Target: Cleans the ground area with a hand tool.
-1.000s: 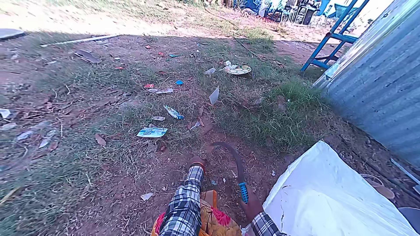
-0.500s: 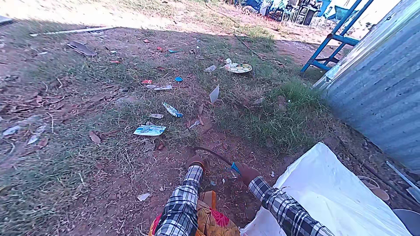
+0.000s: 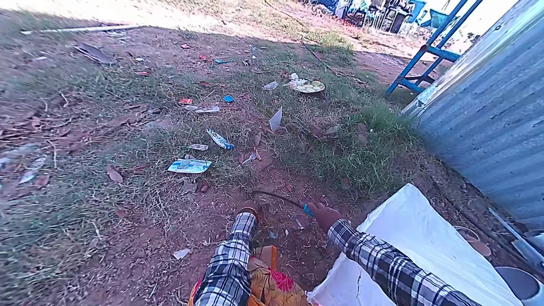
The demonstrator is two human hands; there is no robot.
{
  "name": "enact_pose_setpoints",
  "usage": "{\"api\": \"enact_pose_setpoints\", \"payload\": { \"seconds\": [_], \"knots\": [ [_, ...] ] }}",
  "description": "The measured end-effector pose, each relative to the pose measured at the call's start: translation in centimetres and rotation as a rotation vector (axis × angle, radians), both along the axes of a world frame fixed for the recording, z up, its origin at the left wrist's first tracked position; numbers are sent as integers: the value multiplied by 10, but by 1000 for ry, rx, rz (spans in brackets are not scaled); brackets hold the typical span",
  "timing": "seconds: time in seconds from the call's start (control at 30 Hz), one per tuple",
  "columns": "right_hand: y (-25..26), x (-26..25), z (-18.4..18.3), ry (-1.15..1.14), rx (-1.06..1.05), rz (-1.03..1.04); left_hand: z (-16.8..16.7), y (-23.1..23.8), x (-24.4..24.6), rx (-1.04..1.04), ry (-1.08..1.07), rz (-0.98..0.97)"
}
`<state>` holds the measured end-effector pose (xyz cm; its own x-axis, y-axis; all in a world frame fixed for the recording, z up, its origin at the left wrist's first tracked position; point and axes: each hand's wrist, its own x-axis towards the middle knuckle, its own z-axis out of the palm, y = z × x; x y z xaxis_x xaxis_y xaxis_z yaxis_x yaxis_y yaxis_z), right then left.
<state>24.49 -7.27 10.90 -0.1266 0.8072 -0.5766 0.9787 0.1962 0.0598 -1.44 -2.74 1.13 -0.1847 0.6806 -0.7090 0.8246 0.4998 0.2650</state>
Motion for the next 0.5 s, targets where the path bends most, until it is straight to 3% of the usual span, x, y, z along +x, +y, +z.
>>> {"api": "enact_pose_setpoints", "payload": {
  "seconds": [0.27, 0.5],
  "knots": [
    [-96, 61, -29, 7, -58, -344, 7, -8, 26, -72, -23, -280],
    [-147, 37, -29, 422, -37, -728, 16, 1, 19, 32, -64, -177]
  ]
}}
